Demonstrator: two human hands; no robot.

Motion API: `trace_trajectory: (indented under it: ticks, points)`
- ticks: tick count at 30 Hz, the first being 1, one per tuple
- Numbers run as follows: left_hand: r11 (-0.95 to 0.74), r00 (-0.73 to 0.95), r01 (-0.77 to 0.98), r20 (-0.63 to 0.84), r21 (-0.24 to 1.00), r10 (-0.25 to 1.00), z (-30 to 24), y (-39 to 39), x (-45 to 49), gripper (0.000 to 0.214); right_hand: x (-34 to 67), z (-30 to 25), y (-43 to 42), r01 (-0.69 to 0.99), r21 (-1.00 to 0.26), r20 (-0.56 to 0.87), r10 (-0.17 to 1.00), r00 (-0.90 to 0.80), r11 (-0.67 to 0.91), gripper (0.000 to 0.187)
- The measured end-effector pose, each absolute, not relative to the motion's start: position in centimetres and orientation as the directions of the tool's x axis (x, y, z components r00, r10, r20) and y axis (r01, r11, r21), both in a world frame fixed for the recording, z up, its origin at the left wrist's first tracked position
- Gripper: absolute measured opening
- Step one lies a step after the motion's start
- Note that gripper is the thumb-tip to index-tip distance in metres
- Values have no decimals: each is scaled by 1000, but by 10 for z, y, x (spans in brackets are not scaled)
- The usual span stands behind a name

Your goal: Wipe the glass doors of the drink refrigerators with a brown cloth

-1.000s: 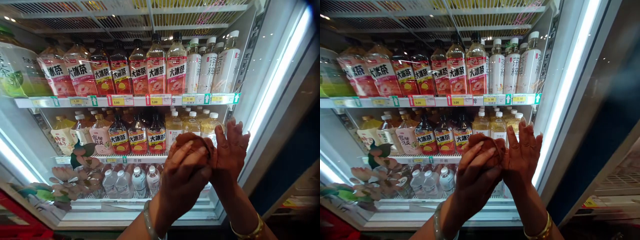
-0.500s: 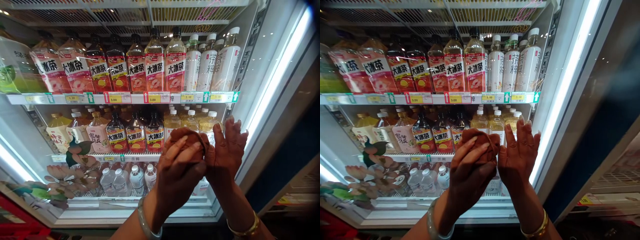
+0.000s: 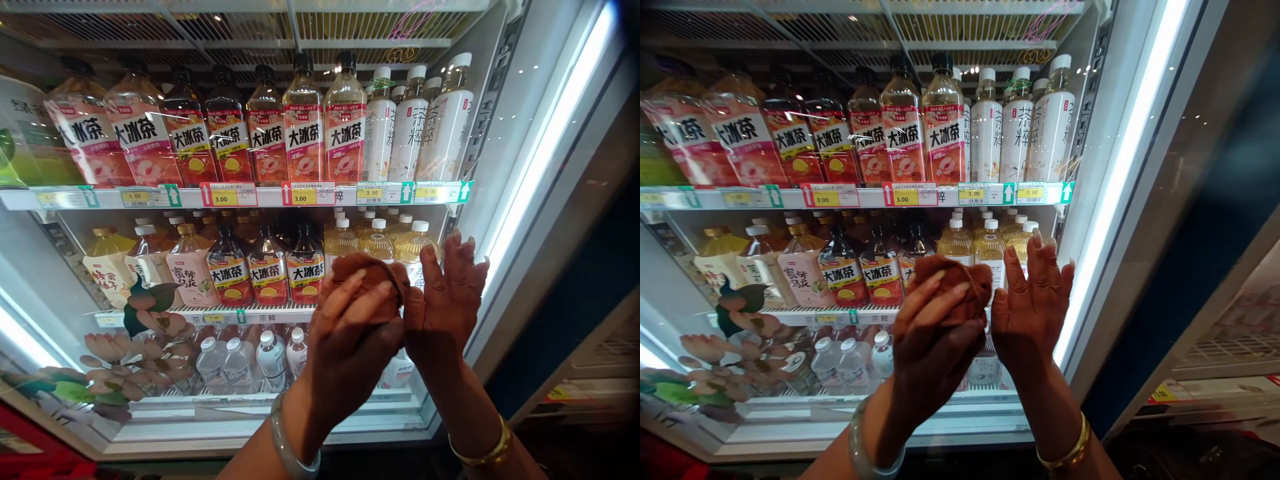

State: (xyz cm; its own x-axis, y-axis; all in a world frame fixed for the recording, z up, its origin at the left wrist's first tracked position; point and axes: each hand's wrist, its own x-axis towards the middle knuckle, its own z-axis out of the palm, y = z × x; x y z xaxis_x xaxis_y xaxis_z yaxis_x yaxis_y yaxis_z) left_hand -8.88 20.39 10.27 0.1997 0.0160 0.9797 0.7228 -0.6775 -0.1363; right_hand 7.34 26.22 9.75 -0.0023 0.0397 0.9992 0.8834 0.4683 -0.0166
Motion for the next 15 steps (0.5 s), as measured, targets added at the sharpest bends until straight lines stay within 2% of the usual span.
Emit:
trace_trajectory:
  ticks: [4,9,12,15]
  points:
    - [-727,247,674,967,-132,54,104,202,-86,17,75,96,265,888,4,1000,1,-5,460,63]
    - [-653,64,757,998,-35,20,124,199,-108,20,73,97,259,879,-23,998,59,-6,476,62]
    - [-601,69,797,998,-64,-15,125,200,-112,19,72,97,258,876,-25,998,58,-4,481,63]
    - [-615,115,784,993,-87,7,113,202,-100,18,73,97,260,877,-24,998,60,-5,479,62]
